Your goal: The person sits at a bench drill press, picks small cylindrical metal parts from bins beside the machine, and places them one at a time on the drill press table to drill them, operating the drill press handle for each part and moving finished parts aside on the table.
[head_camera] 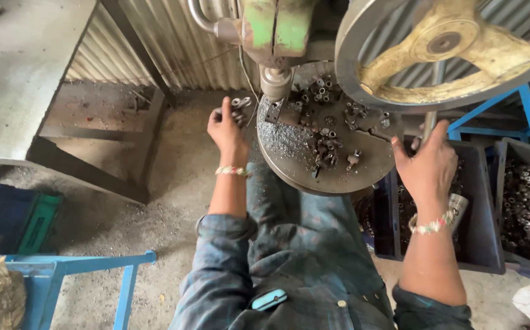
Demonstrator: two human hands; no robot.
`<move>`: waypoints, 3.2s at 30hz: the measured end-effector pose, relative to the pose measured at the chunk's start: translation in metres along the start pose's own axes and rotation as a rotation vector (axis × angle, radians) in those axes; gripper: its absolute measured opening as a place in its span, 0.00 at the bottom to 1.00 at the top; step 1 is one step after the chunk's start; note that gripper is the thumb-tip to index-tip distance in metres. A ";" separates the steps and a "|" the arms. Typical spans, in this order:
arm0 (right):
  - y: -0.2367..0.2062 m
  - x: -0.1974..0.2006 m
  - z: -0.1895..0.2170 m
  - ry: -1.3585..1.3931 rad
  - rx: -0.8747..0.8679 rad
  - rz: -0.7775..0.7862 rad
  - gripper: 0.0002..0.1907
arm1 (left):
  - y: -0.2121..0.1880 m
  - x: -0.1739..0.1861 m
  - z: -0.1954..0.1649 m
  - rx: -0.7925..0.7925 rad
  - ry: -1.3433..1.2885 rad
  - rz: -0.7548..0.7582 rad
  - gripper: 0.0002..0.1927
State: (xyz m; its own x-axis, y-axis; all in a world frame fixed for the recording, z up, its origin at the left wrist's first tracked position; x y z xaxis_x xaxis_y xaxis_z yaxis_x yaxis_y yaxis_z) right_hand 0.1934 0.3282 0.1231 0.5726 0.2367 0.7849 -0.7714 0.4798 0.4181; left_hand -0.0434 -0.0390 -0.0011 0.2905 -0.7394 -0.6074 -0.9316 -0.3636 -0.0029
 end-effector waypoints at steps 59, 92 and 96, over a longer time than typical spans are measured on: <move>0.039 -0.027 0.004 0.399 0.127 -0.150 0.26 | -0.003 -0.023 0.001 -0.009 0.397 0.042 0.16; 0.196 -0.090 0.049 0.037 0.173 -0.072 0.28 | 0.003 -0.032 0.014 0.228 0.312 0.446 0.06; 0.121 -0.084 0.022 0.006 0.169 -0.115 0.24 | 0.001 -0.023 0.007 0.139 0.214 0.463 0.06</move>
State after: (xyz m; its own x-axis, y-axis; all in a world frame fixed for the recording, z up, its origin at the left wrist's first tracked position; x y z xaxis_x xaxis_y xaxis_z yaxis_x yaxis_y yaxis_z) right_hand 0.0458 0.3477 0.1181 0.6607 0.1942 0.7251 -0.7363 0.3557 0.5756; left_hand -0.0525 -0.0189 0.0073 -0.1334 -0.9093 -0.3943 -0.9889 0.0961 0.1129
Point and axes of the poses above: each hand's wrist, its own y-axis towards the middle knuckle, its own x-axis out of the back of the hand, z = x × y, the point moved 6 cm from there along y, towards the middle knuckle, and after that the axes turned 3 degrees about -x, right-handed, at the moved point
